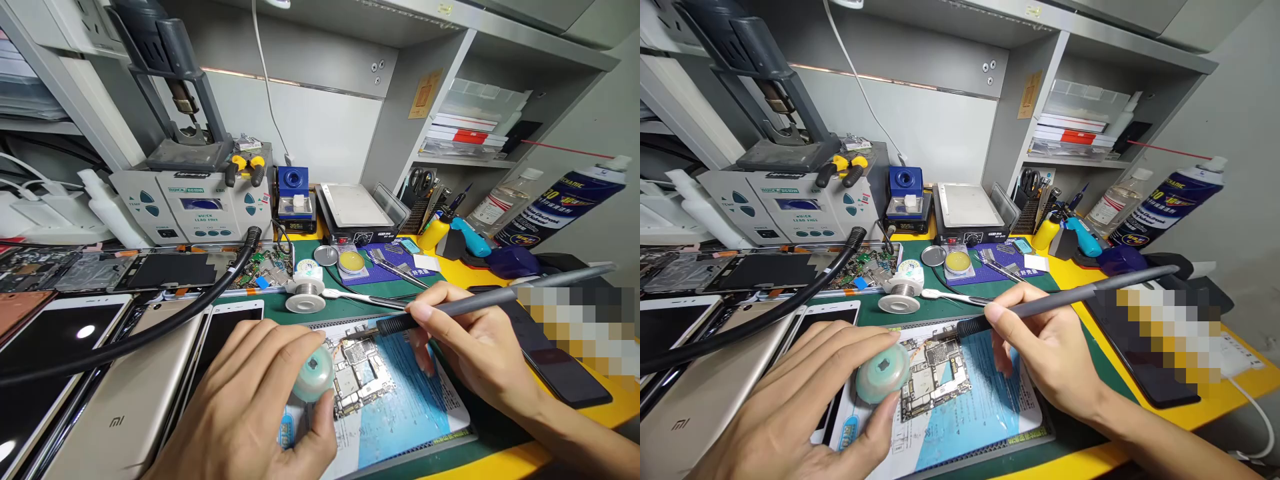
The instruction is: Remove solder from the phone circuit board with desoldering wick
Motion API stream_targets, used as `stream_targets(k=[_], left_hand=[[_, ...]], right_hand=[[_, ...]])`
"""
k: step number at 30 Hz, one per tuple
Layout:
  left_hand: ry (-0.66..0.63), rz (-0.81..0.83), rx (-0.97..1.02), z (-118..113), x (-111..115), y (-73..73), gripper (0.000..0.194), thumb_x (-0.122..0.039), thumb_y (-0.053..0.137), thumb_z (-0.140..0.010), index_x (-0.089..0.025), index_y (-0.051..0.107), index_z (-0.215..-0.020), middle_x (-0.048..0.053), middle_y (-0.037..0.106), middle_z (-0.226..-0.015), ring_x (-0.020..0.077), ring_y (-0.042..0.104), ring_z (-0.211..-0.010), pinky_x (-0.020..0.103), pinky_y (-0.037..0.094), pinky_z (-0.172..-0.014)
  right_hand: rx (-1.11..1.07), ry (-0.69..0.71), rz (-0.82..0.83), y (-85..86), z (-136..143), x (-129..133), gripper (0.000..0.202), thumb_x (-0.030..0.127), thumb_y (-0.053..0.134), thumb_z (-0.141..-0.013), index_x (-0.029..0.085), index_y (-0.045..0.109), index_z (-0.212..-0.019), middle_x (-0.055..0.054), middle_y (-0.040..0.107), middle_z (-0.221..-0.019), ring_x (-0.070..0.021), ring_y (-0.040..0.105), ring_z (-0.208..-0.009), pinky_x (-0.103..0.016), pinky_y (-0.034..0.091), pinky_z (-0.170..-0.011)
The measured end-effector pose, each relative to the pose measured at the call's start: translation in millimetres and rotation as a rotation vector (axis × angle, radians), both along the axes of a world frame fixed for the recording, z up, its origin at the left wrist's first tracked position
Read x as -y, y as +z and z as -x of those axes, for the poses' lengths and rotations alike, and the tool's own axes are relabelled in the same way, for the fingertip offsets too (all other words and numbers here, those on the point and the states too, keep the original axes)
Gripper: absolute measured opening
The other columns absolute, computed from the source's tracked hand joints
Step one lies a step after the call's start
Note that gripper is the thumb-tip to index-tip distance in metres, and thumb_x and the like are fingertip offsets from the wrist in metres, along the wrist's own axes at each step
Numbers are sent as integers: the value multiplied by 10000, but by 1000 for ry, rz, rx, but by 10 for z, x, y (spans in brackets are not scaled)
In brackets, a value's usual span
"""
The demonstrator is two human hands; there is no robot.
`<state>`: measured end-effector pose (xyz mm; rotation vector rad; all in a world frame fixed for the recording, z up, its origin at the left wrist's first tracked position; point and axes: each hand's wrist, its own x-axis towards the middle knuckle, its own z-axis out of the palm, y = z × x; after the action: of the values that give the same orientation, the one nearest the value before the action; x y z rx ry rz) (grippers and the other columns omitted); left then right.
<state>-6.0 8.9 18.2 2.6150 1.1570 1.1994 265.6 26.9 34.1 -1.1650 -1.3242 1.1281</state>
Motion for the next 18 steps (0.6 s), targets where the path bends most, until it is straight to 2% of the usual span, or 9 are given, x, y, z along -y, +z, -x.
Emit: stream_targets(k=[7, 18], left_hand=[[52, 55, -13, -27, 63, 20, 321, -127, 603, -927, -204, 618, -1238, 40, 704, -1123, 196, 630, -1038, 368, 495, -958], [42, 53, -31, -25, -27, -10, 362, -130, 651, -908, -179, 611, -1264, 58, 694, -1126, 215, 605, -1050, 384, 479, -965]], right_hand=[[-11, -17, 20, 28, 20, 23, 300, 455, 799, -920, 219, 693, -768, 23, 634, -541, -137, 604, -415, -234, 470, -397], [-1, -104, 46, 87, 62, 56, 312, 504, 837, -862, 249, 710, -734, 10, 626, -532, -157, 578, -414, -278, 445, -399]])
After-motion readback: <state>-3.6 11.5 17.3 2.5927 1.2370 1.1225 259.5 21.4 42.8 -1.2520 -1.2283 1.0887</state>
